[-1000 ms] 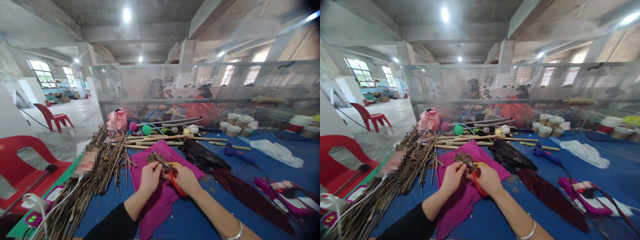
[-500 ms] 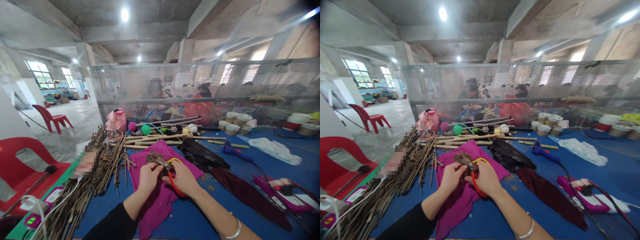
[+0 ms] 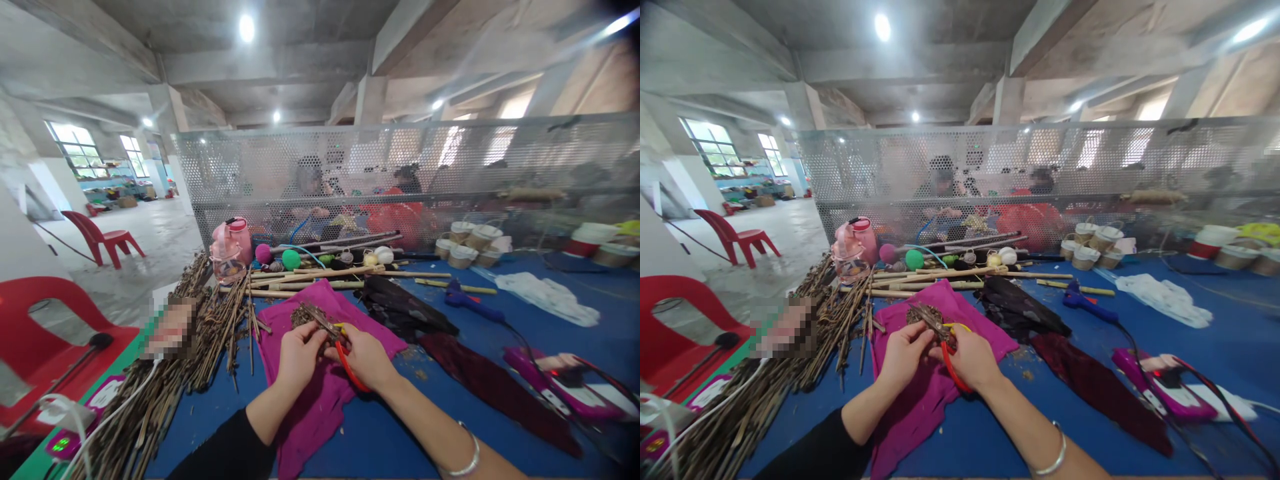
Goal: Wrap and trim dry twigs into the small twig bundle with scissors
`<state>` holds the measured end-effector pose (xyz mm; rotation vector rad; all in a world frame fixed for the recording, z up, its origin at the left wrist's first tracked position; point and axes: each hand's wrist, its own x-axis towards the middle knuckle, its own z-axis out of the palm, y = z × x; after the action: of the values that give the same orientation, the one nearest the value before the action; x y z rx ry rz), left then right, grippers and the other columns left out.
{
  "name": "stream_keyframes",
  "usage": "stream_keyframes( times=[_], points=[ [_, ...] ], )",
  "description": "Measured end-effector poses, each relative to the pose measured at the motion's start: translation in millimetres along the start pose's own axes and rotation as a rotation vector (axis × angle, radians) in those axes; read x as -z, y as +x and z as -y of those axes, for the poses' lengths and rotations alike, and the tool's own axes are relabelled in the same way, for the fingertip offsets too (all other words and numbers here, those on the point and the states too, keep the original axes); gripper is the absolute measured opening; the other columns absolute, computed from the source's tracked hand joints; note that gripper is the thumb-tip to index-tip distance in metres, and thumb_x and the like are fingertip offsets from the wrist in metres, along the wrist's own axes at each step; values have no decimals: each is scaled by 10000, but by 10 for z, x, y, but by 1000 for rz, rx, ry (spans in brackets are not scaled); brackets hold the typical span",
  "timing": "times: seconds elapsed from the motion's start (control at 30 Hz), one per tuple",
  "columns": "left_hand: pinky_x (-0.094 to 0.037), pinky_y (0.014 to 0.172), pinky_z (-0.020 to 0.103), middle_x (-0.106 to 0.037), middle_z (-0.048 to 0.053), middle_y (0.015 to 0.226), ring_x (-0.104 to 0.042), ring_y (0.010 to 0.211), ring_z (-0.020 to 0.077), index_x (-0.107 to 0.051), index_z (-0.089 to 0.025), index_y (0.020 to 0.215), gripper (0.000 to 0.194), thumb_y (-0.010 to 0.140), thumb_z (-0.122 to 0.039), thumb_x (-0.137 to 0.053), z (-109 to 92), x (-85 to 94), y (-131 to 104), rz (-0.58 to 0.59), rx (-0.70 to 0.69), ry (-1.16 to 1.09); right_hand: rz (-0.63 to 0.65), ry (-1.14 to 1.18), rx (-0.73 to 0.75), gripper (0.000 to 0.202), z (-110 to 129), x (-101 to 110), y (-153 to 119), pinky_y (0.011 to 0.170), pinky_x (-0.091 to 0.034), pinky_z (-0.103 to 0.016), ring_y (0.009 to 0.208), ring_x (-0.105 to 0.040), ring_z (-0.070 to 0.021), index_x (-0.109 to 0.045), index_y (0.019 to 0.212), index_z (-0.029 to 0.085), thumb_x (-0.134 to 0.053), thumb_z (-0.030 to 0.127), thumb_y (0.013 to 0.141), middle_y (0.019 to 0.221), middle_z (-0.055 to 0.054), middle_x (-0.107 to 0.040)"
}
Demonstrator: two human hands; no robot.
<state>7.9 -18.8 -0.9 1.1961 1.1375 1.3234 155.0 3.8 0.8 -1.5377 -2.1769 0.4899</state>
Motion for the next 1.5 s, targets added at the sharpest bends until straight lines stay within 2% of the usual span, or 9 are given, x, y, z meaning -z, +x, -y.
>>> stream_keyframes(
  times=[0.23,0.43,0.63,0.87,1.1,1.23,1.5],
  points=[
    [-346,413,180,-615,19,615,-422,429,67,-674,-117,887,283,694,-306,-588,21,32,40,-55,-31,67,-32,-47,23,328,-35,10,15,577,-339,-247,702,-587,-182,-553,928,215,-556,469,720,757,-27,-618],
    [-398,474,202,-654,50,668,-510,508,110,-682,-116,861,277,673,-302,-601,32,48,47,-94,-70,108,-63,-60,69,339,27,42,-8,589,-327,-240,715,-545,-158,-498,846,197,-623,452,660,800,-18,-577],
    [-394,477,202,-654,48,658,-507,506,110,-686,-118,783,244,672,-319,-603,41,53,40,-116,-70,156,-62,-55,79,355,62,56,-3,605,-332,-252,723,-522,-163,-493,807,182,-661,434,622,813,-30,-564],
    [-337,412,192,-608,25,615,-423,425,73,-669,-109,870,324,708,-371,-568,29,34,30,-58,-37,58,-46,45,52,259,20,12,-15,602,-345,-239,694,-534,-143,-484,901,201,-570,373,727,804,-9,-576],
    [-315,402,185,-575,12,587,-399,420,61,-663,-101,802,313,689,-384,-590,17,8,23,-15,15,-16,-72,28,69,290,52,-9,2,635,-343,-247,749,-515,-157,-498,848,175,-634,354,666,833,-24,-562],
    [-318,407,185,-566,8,565,-399,420,60,-652,-98,734,304,667,-391,-612,6,-5,15,-12,37,-48,-63,36,65,291,46,-12,-11,623,-342,-249,737,-527,-161,-504,874,179,-621,363,681,844,-31,-576],
    [-310,388,191,-569,11,561,-395,402,63,-675,-101,826,351,675,-409,-602,47,44,47,-42,10,6,-44,-38,10,314,8,21,-8,575,-342,-246,682,-570,-170,-553,912,215,-578,451,705,763,-18,-617]
  ],
)
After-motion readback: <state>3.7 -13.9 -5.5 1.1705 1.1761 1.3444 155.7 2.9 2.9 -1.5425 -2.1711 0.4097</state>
